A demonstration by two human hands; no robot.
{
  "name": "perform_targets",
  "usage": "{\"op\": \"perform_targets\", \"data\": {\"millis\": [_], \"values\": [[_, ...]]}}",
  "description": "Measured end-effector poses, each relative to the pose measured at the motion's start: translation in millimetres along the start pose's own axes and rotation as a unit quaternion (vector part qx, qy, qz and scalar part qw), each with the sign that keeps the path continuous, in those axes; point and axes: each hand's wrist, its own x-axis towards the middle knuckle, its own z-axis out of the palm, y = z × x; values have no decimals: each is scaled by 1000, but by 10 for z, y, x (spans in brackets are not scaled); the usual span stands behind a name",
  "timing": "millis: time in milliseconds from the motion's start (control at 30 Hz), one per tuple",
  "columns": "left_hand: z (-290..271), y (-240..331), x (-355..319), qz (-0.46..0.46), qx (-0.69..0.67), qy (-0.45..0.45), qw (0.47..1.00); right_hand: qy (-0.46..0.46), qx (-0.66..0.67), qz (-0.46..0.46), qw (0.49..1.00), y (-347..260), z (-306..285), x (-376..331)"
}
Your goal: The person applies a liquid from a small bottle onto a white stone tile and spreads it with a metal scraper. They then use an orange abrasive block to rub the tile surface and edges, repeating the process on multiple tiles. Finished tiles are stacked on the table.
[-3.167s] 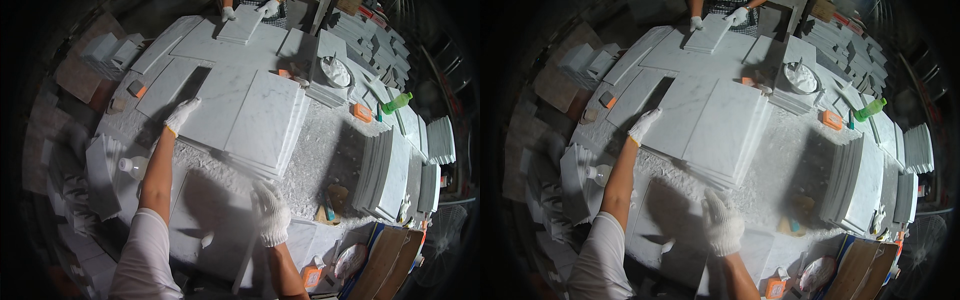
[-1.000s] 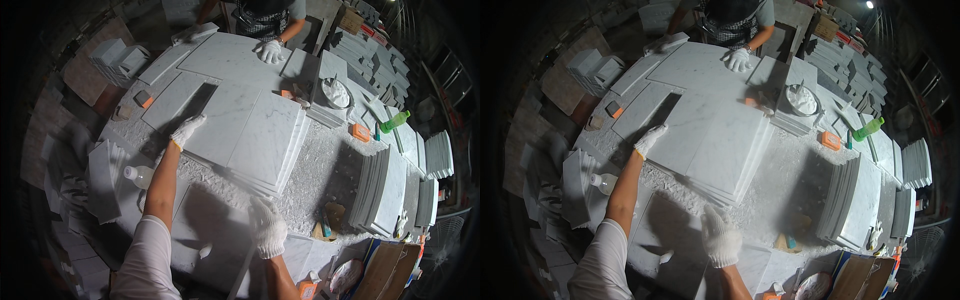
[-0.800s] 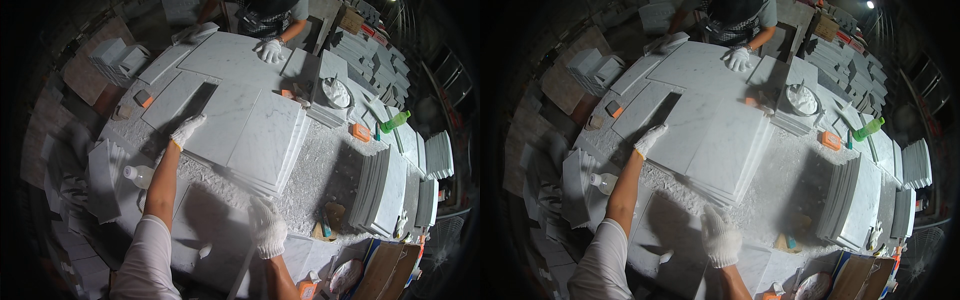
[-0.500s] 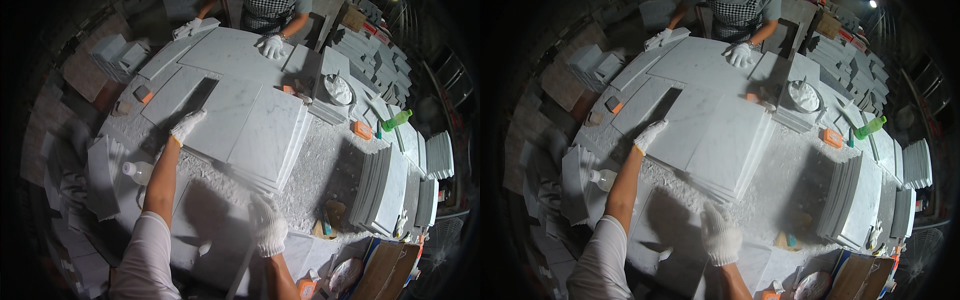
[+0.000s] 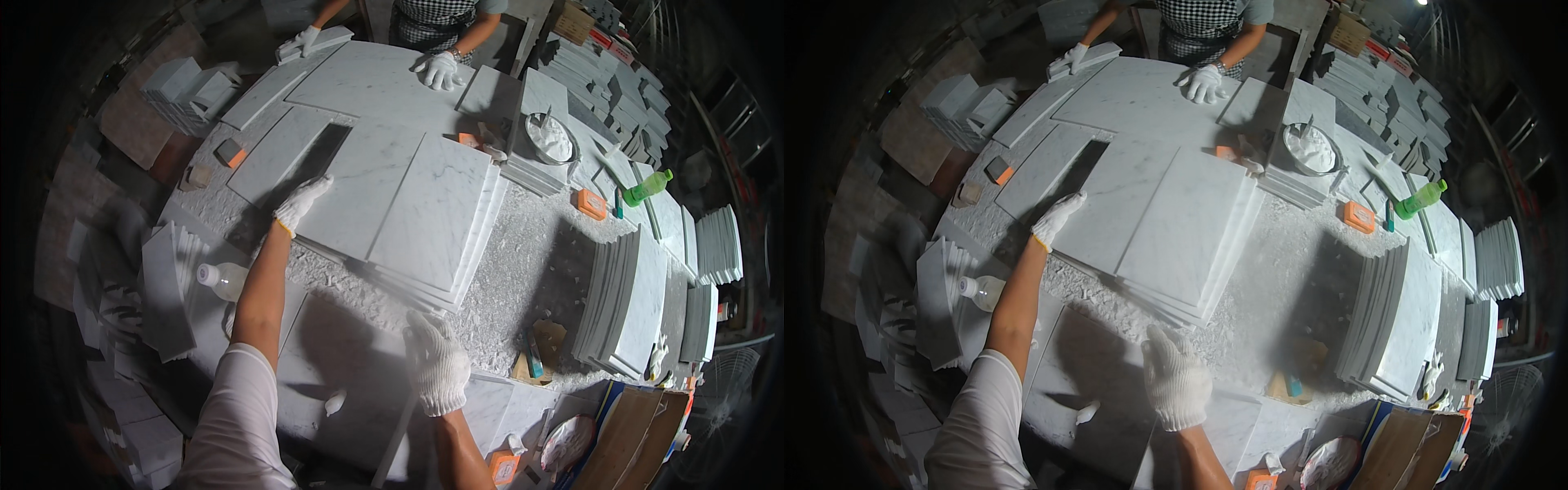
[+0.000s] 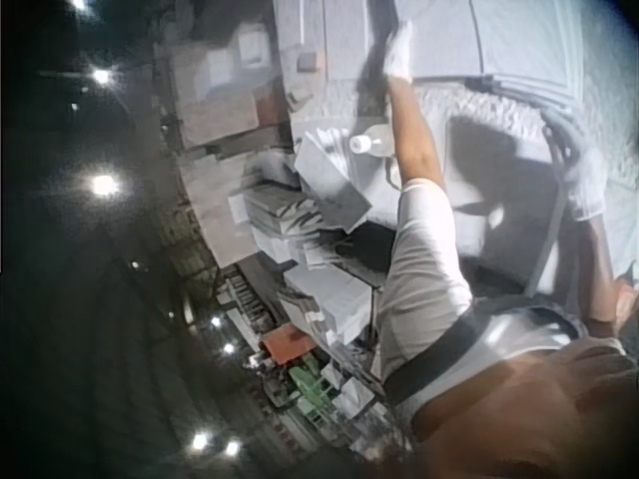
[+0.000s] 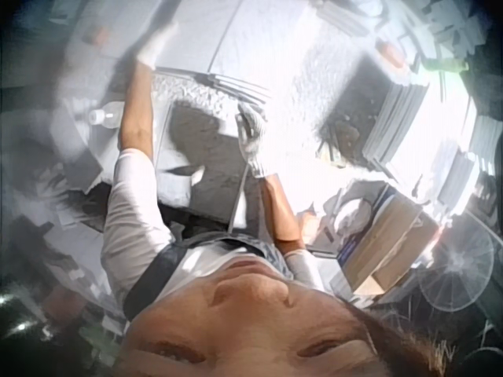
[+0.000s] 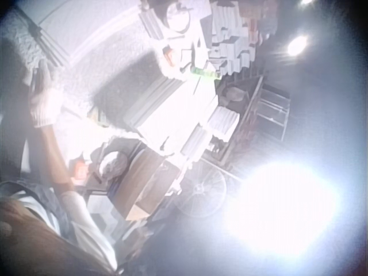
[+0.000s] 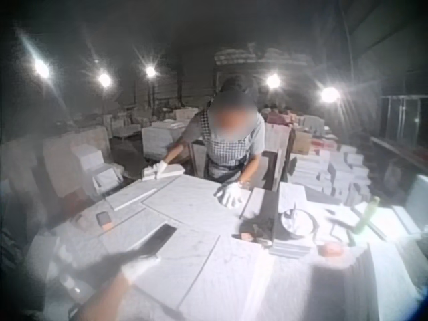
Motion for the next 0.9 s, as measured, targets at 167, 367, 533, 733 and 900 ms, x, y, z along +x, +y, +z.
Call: {"op": "perform_targets", "data": {"millis": [167, 367, 533, 733, 900], "values": [[-22, -42, 15, -3, -2, 2, 1000, 3, -3, -20, 1000, 17, 12, 1], [-16, -36, 17, -9, -3, 12, 1000, 15, -9, -34, 999, 27, 23, -2], [-19, -40, 14, -5, -12, 5, 1000, 10, -14, -33, 999, 18, 18, 2], [-7, -30, 27, -10, -6, 10, 1000, -6, -6, -11, 1000, 0, -12, -6], [33, 2, 43, -15, -5, 15, 1000, -22, 10, 24, 999, -14, -29, -14]]}}
